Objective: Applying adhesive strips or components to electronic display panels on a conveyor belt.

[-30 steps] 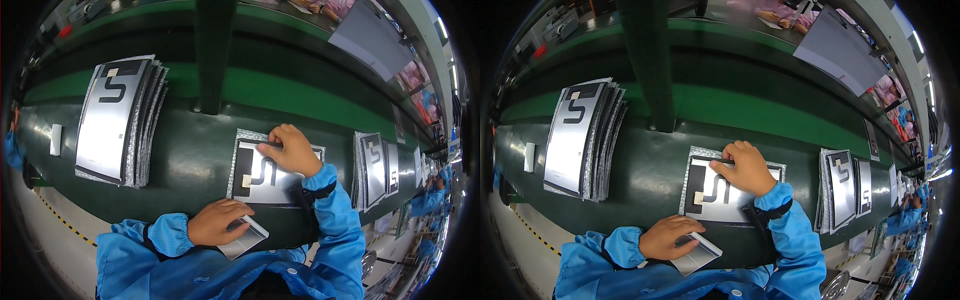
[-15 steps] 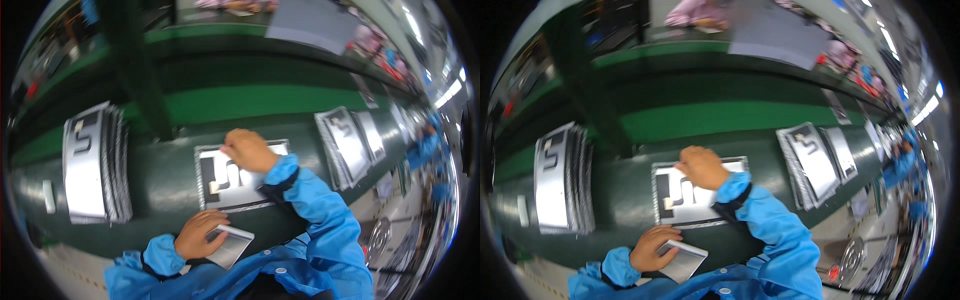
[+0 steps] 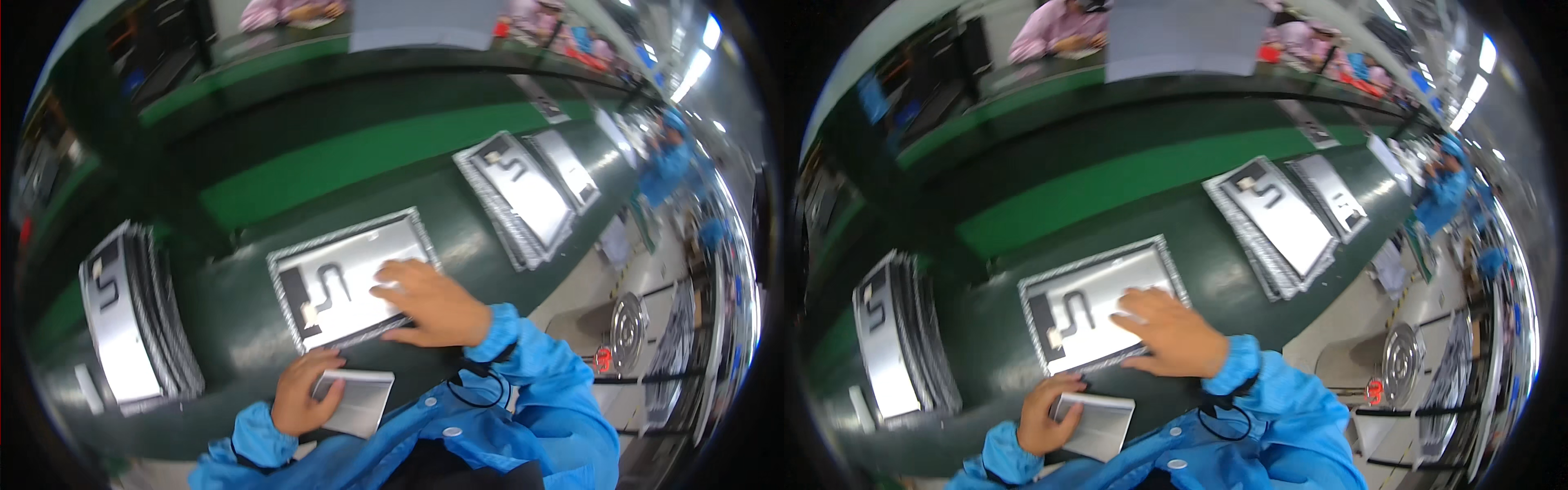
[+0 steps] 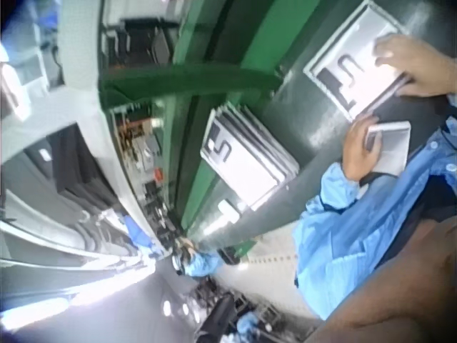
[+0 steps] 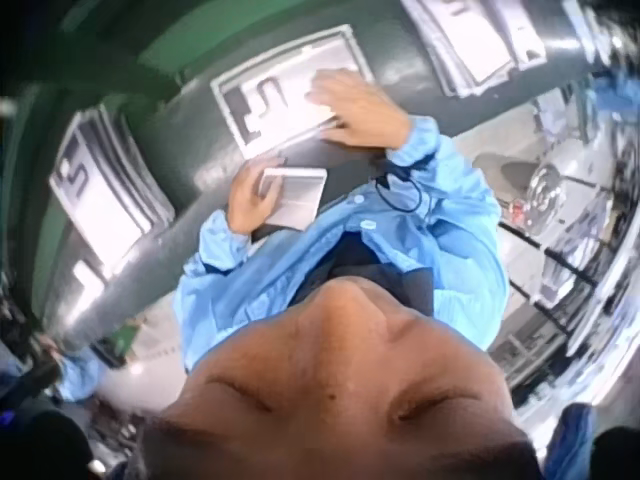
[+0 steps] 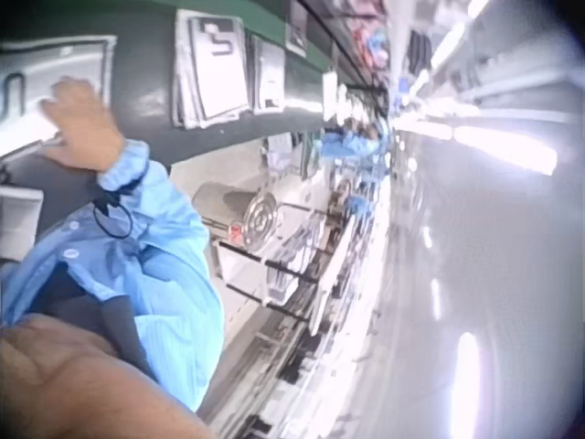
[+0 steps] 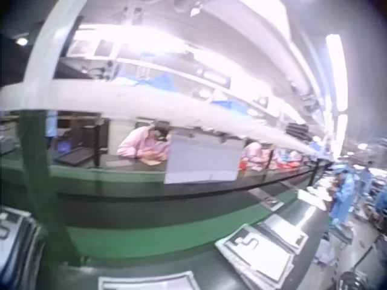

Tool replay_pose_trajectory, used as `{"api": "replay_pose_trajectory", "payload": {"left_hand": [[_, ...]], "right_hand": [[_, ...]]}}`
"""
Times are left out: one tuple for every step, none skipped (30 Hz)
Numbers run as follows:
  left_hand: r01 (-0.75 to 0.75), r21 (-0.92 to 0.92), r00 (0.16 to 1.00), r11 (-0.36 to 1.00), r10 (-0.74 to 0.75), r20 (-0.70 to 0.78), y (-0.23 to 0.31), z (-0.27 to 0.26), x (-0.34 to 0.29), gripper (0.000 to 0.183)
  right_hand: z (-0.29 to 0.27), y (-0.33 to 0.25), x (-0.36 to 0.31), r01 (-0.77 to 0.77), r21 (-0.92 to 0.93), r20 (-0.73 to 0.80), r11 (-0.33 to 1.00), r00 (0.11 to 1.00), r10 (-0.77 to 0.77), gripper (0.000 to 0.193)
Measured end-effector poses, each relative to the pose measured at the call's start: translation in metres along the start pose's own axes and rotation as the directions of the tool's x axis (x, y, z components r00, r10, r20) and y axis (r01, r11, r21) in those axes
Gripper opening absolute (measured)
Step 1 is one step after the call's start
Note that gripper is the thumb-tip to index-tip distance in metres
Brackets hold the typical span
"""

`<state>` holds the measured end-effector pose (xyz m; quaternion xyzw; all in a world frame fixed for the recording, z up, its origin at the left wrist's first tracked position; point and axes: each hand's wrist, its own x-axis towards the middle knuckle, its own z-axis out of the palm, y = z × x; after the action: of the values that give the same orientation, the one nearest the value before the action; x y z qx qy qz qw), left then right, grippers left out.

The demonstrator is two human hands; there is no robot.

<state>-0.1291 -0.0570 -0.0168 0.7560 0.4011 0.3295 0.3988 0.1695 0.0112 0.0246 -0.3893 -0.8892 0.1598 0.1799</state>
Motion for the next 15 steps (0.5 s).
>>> {"api": "replay_pose_trajectory", "payload": {"left_hand": [[0.008, -0.021, 1.000, 1.000, -0.008, 0.012, 0.000, -0.002, 0.004, 0.028], [0.011, -0.057, 1.000, 0.998, -0.012, -0.005, -0.003, -0.001, 0.005, 0.026], [0.016, -0.089, 1.000, 0.996, -0.018, -0.020, -0.004, 0.000, 0.003, 0.025], [0.040, -0.149, 0.998, 0.988, -0.046, -0.035, -0.010, 0.002, 0.004, 0.021], [0.169, -0.191, 0.980, 0.967, -0.186, -0.072, -0.006, 0.003, 0.002, 0.022], [0.232, -0.330, 0.953, 0.915, -0.281, -0.110, -0.008, 0.006, -0.002, 0.024], [0.276, -0.464, 0.916, 0.842, -0.376, -0.138, -0.009, 0.010, -0.006, 0.025], [0.297, -0.460, 0.904, 0.837, -0.401, -0.145, -0.007, 0.011, -0.005, 0.025], [0.274, -0.510, 0.899, 0.815, -0.405, -0.165, -0.005, 0.009, 0.000, 0.026], [0.245, -0.559, 0.894, 0.792, -0.408, -0.185, -0.002, 0.009, 0.000, 0.027], [0.251, -0.552, 0.890, 0.795, -0.414, -0.191, -0.003, 0.009, 0.002, 0.027], [0.237, -0.569, 0.894, 0.788, -0.406, -0.190, -0.005, 0.010, 0.001, 0.027], [0.222, -0.586, 0.898, 0.779, -0.398, -0.189, -0.006, 0.011, 0.000, 0.026], [0.255, -0.617, 0.881, 0.745, -0.441, -0.169, -0.002, 0.009, 0.001, 0.025], [0.252, -0.618, 0.883, 0.745, -0.439, -0.169, -0.003, 0.008, 0.001, 0.025]], "right_hand": [[-0.003, 0.000, -0.013, -0.043, -0.034, -0.022, 0.998, 0.999, 0.043, 0.063], [-0.002, 0.004, -0.023, -0.069, -0.045, -0.011, 0.997, 0.998, 0.069, 0.059], [0.002, 0.007, -0.031, -0.040, -0.003, 0.019, 0.999, 0.999, 0.040, 0.059], [0.005, 0.012, -0.034, -0.066, -0.050, -0.010, 0.997, 0.998, 0.066, 0.058], [0.011, 0.016, -0.036, -0.100, -0.101, -0.046, 0.990, 0.994, 0.096, 0.057], [0.013, 0.016, -0.035, -0.082, -0.070, -0.028, 0.994, 0.996, 0.080, 0.057], [0.011, 0.017, -0.029, -0.083, -0.091, -0.055, 0.992, 0.995, 0.078, 0.056], [0.012, 0.015, -0.026, -0.091, -0.116, -0.086, 0.989, 0.993, 0.081, 0.056], [0.012, 0.008, -0.022, -0.082, -0.097, -0.079, 0.992, 0.994, 0.074, 0.056], [0.012, -0.002, -0.017, -0.093, 0.070, -0.122, 0.993, 0.987, 0.101, 0.057], [0.010, -0.013, -0.008, -0.096, 0.228, -0.166, 0.969, 0.977, 0.136, 0.058], [0.007, -0.029, -0.002, -0.105, 0.432, -0.145, 0.896, 0.972, 0.184, 0.062], [0.011, -0.040, 0.004, -0.085, 0.557, -0.135, 0.826, 0.972, 0.190, 0.066], [0.020, -0.051, 0.008, -0.136, 0.608, -0.080, 0.782, 0.970, 0.231, 0.068], [0.029, -0.060, 0.010, -0.188, 0.651, -0.025, 0.735, 0.963, 0.268, 0.069]]}}
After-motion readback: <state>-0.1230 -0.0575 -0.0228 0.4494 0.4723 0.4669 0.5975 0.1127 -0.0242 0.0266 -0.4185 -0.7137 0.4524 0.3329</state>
